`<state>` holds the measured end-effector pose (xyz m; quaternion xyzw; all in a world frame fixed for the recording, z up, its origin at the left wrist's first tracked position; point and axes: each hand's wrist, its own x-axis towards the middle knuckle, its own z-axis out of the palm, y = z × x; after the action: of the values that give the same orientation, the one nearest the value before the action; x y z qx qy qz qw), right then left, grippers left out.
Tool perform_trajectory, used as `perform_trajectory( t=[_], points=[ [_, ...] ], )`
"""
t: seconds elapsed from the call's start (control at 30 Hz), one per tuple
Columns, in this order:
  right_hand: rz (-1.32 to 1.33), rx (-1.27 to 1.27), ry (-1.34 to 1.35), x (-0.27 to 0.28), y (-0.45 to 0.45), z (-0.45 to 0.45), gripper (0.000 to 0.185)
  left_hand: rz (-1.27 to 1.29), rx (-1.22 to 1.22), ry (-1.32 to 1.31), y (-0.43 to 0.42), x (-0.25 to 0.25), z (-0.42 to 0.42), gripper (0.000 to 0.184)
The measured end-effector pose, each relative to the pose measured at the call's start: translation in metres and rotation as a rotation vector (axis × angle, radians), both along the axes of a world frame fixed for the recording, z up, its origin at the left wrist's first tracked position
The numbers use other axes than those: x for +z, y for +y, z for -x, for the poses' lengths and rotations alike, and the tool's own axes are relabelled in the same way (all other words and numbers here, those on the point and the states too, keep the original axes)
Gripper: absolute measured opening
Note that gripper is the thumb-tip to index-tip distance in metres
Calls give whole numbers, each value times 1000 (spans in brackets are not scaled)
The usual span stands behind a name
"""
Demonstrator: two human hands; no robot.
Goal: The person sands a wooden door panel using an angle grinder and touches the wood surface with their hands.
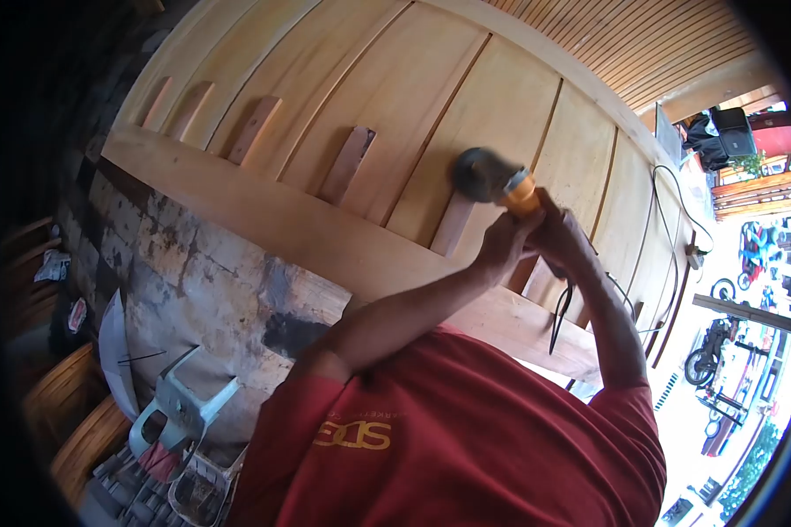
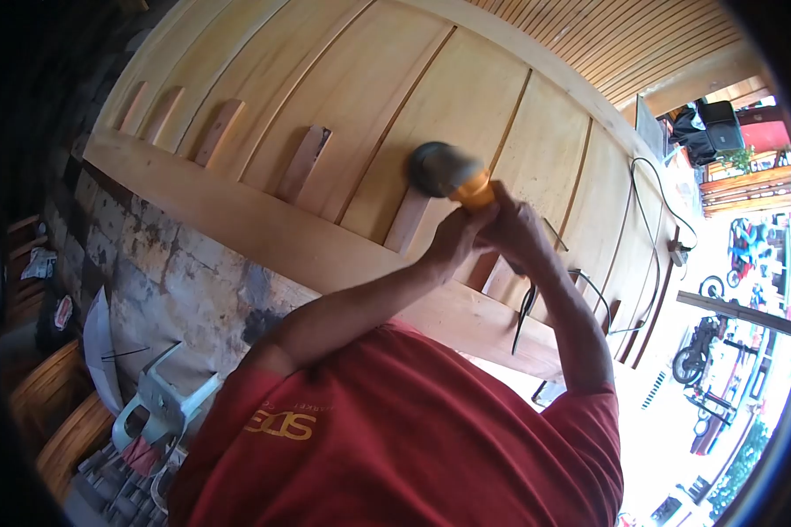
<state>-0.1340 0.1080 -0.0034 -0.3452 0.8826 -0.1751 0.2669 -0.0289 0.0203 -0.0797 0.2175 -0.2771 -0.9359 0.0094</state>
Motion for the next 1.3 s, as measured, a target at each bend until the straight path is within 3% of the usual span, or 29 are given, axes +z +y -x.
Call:
perform_trajectory(
  t=[0.13,0.33,0.6,0.7,0.73,0.8,0.87,0.97,1.07,1.3],
  points=[
    [3,53,61,-2,-6,11,69,30,23,47,-5,4,7,64],
    [-68,104,62,8,10,-19,66,57,5,-129,25,8,-32,69],
    [-24,43,18,11,7,-5,56,83,-59,12,9,1,-3,69],
    [-54,103,47,-1,17,-15,59,56,-44,-50,26,-4,-27,64],
    [24,160,92,-11,23,-18,72,61,-50,-72,29,-10,-36,63],
    [103,248,147,-5,23,-29,69,44,-16,-135,32,1,-50,59],
    [63,199,84,-1,18,-33,67,48,1,-40,29,-1,-54,61],
    [79,139,19,-1,9,-33,64,178,21,-8,21,-4,-48,63],
    [142,114,7,7,-5,-39,60,467,-61,-83,-12,36,-62,61],
    [134,60,61,28,-53,-74,56,590,98,-6,-52,48,-87,59]
  ],
)
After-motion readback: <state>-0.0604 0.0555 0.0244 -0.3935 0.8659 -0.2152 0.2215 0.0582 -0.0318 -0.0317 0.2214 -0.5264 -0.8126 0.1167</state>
